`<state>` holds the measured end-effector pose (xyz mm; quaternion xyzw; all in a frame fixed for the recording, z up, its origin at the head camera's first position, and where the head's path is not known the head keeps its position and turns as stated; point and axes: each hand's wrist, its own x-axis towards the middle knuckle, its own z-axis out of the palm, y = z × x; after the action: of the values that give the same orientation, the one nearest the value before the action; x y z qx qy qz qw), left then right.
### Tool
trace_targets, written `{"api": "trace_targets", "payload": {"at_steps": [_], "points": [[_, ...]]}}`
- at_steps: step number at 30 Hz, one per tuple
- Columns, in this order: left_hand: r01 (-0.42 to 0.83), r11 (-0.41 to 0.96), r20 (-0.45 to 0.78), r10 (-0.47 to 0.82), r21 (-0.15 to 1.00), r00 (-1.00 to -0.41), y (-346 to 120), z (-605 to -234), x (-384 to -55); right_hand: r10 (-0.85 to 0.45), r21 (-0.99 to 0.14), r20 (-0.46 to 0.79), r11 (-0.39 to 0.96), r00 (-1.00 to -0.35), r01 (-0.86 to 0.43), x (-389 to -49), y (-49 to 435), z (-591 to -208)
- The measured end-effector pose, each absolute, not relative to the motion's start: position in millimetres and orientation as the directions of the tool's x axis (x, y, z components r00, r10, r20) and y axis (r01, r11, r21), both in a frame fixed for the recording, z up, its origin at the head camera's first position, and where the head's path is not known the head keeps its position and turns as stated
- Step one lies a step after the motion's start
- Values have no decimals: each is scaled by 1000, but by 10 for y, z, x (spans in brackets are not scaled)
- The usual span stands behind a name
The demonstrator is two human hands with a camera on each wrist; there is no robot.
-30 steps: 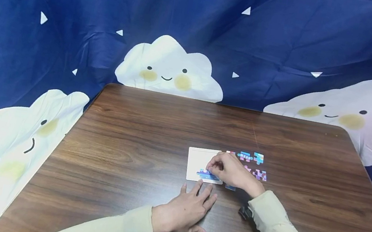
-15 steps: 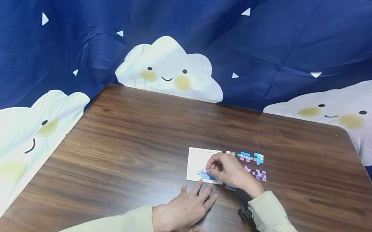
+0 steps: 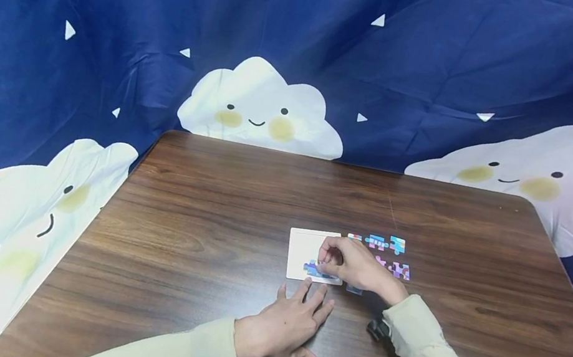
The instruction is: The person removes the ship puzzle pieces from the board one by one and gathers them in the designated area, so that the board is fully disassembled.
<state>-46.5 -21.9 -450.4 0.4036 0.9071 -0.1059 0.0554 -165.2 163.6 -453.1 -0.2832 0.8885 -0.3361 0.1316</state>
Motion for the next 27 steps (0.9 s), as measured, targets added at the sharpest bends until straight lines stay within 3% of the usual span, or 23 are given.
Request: {"api": "trace_targets", "payload": {"at_steps": [9,27], "points": [[739,658,-190,715,-145,-673,-200,-4514,-492,-608,-704,-1,564,-794,-431,-1686,1696,-4532],[725,683,-222,696,-87,-682,-205,-4514,-477,-528,-822,-54,505,-847,-262,-1641,2110,-4479]]}}
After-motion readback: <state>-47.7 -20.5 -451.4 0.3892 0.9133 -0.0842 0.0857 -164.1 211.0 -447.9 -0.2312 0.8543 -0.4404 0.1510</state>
